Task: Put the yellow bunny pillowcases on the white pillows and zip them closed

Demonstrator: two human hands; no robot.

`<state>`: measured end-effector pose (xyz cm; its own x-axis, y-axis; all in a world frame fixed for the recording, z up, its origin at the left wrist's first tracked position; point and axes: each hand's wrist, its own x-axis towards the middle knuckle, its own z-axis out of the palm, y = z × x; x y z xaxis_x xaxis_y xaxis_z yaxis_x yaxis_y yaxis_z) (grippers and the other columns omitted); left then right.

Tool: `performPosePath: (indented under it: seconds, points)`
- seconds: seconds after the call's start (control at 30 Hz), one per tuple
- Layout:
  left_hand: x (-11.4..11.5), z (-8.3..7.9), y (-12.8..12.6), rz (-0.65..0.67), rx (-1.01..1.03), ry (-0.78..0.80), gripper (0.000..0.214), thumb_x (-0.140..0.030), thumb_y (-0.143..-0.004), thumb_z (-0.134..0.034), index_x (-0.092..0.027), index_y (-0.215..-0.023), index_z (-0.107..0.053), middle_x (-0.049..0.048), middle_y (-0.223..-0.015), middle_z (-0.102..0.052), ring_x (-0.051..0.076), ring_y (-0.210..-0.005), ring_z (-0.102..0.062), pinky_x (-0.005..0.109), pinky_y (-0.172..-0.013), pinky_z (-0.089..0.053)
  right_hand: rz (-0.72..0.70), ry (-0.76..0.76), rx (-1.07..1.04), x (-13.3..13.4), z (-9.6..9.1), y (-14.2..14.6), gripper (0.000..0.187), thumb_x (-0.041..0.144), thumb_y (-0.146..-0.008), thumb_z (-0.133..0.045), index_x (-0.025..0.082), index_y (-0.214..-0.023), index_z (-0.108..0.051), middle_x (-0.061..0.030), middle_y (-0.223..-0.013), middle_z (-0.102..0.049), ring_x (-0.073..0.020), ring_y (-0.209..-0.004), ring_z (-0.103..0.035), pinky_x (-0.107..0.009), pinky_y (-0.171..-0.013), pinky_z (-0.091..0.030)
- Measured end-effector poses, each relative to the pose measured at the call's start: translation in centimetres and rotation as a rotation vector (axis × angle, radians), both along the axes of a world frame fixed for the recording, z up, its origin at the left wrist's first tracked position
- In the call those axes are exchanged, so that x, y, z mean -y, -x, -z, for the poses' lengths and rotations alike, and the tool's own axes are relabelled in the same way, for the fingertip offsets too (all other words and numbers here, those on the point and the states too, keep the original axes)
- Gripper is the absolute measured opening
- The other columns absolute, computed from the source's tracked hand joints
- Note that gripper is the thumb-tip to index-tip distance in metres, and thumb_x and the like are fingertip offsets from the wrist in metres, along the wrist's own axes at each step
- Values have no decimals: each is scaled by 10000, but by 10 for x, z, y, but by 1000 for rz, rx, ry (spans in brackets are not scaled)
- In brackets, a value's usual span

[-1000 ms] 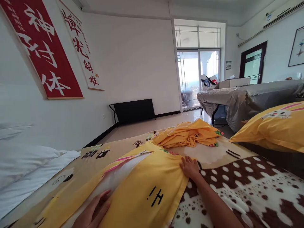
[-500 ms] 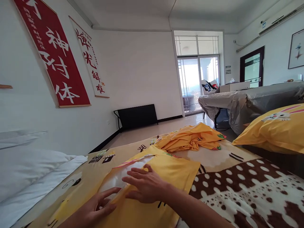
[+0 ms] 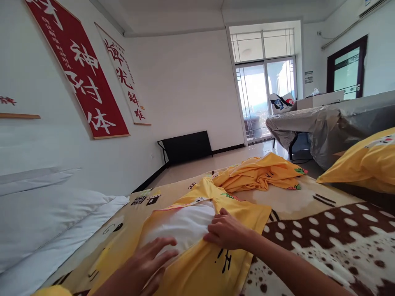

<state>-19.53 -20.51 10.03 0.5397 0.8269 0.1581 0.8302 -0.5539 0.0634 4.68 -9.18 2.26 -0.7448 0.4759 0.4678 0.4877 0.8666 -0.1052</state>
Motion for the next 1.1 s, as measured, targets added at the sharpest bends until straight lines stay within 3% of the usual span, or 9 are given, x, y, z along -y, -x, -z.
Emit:
performPosePath:
  seconds: [0.13, 0.33, 0.43, 0.57, 0.77, 0.83, 0.9, 1.0, 1.1]
  points:
    - [-67, 6, -79, 167, -157, -18, 425, -32, -764, -364, -158, -1093, -602, 94, -1169, -628, 218, -1085, -577, 361, -955, -461, -12, 158, 66, 9, -3, -43, 417, 451, -937, -411, 181, -693, -614, -17, -751, -646, -133, -781, -561, -302, -836, -309]
    - [-128, 65, -125, 189, -384, 100, 183, -171, -807, -517, -123, -786, -692, 135, -742, -704, 290, -715, -677, 387, -680, -525, 105, 332, 166, 12, -13, -84, 326, 382, -908, -498, 178, -715, -664, -38, -789, -670, -160, -813, -593, -319, -853, -342]
    - [-131, 71, -139, 189, -450, 107, 189, -124, -787, -532, -101, -705, -701, 169, -691, -693, 326, -679, -674, 417, -639, -518, 108, 391, 199, 9, -21, -92, 284, 337, -900, -510, 184, -735, -684, -46, -805, -689, -171, -824, -605, -321, -857, -361]
    - [-124, 51, -157, 277, -370, 101, 236, -136, -826, -466, -126, -828, -701, 150, -833, -709, 304, -795, -671, 416, -736, -511, 47, 421, 109, 3, -21, -101, 256, 241, -883, -478, 196, -746, -690, -40, -801, -700, -162, -808, -602, -295, -835, -390]
    - [-94, 40, -160, 185, 320, 774, 363, -167, -837, -417, -223, -1119, -638, -1, -1081, -695, 194, -953, -642, 253, -810, -508, -75, 566, -254, -14, -10, -101, 215, 199, -836, -479, 235, -872, -688, -6, -943, -704, -155, -912, -607, -271, -885, -407]
    - [-84, 43, -162, 141, 379, 837, 364, -220, -836, -453, -231, -1161, -615, 7, -1139, -673, 200, -1006, -622, 261, -857, -494, 41, 634, -475, -18, -3, -89, 224, 310, -855, -487, 221, -965, -660, -28, -1043, -676, -165, -955, -599, -273, -862, -430]
    - [-78, 48, -165, 150, 337, 805, 357, -216, -820, -470, -231, -1145, -619, 20, -1152, -663, 200, -1003, -616, 272, -873, -485, 240, 679, -552, -20, 6, -75, 408, 433, -819, -533, 181, -1136, -587, -84, -1171, -613, -200, -1019, -580, -299, -859, -441]
    - [-83, 60, -169, 215, 167, 709, 330, -153, -759, -495, -215, -1048, -642, 33, -1109, -668, 196, -954, -607, 280, -862, -481, 443, 698, -308, -21, 23, -59, 632, 390, -714, -630, 128, -1271, -486, -139, -1199, -586, -263, -1063, -565, -347, -872, -428]
    - [-98, 70, -173, 282, 31, 585, 279, -141, -734, -516, -207, -977, -637, 37, -1054, -674, 195, -938, -597, 283, -861, -478, 555, 634, -39, -24, 33, -58, 353, 229, -745, -529, 119, -1069, -613, -150, -1035, -654, -294, -985, -601, -350, -759, -436]
